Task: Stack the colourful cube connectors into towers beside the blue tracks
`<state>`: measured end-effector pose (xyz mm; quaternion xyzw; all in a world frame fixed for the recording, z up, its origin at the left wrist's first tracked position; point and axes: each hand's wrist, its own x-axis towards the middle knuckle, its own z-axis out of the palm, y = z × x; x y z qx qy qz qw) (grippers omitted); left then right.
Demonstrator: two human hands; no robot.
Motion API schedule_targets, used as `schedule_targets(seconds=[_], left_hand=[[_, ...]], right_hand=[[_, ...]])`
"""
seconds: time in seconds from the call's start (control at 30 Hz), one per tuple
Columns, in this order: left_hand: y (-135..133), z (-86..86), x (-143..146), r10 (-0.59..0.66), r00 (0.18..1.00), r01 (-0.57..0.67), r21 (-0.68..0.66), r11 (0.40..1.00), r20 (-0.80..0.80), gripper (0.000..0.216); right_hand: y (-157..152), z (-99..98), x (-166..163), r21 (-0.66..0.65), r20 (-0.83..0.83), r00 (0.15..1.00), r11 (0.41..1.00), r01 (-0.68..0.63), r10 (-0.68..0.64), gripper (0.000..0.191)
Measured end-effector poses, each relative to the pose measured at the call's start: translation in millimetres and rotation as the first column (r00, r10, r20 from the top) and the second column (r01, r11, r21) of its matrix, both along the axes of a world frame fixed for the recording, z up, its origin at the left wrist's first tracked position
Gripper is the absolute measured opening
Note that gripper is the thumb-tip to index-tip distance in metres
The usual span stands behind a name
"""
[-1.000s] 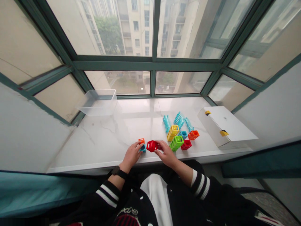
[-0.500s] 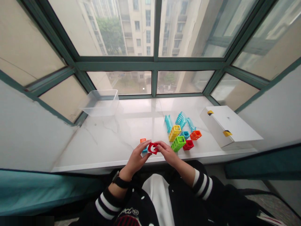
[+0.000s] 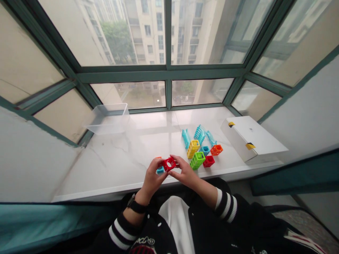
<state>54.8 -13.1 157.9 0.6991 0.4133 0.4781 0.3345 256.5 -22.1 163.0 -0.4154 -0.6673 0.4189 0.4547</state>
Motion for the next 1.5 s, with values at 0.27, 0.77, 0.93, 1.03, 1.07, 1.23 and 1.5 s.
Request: schedule_targets(seconds=[0.27,0.77,0.93,1.03,1.07,1.23,1.5], left_hand=[[9,10.0,16,-0.034,0.981,0.076,0.213,0.974,-0.191,0.053],[49,-120.9,-37,0.068,0.724,-0.032,0.066,0.997,-0.686,0.06],[52,-133.8,-41,0.05,0.707,-0.022,0.049,0.999,-0.706,0.057],[51,-134.1,-37,0.03,0.697,-0.022,0.021,1.0,-0.716,0.056],[50,-133.6,-36,0.026,0.695,-0.024,0.013,1.0,-0.718,0.056],[48,-131.6,-33,0.017,0.685,-0.029,-0.003,1.0,-0.729,0.056],[46,-137.7,-36,0.003,0.712,-0.014,-0.01,1.0,-0.702,0.058]], right_hand=[[-7,31.7,14,0.187,0.066,0.986,0.972,0.14,-0.155,0.074],[-28,47.4,172,0.319,0.119,0.715,0.708,0.63,-0.689,0.071],[-29,11.7,205,0.285,0.242,0.651,0.695,0.661,-0.719,0.07],[-26,-10.6,209,0.238,0.296,0.661,0.724,0.648,-0.689,0.07],[-25,-17.4,209,0.218,0.311,0.666,0.733,0.645,-0.678,0.07],[-16,-44.1,203,0.15,0.356,0.681,0.759,0.634,-0.64,0.069],[-5,-77.5,201,0.09,0.398,0.706,0.791,0.605,-0.586,0.066]])
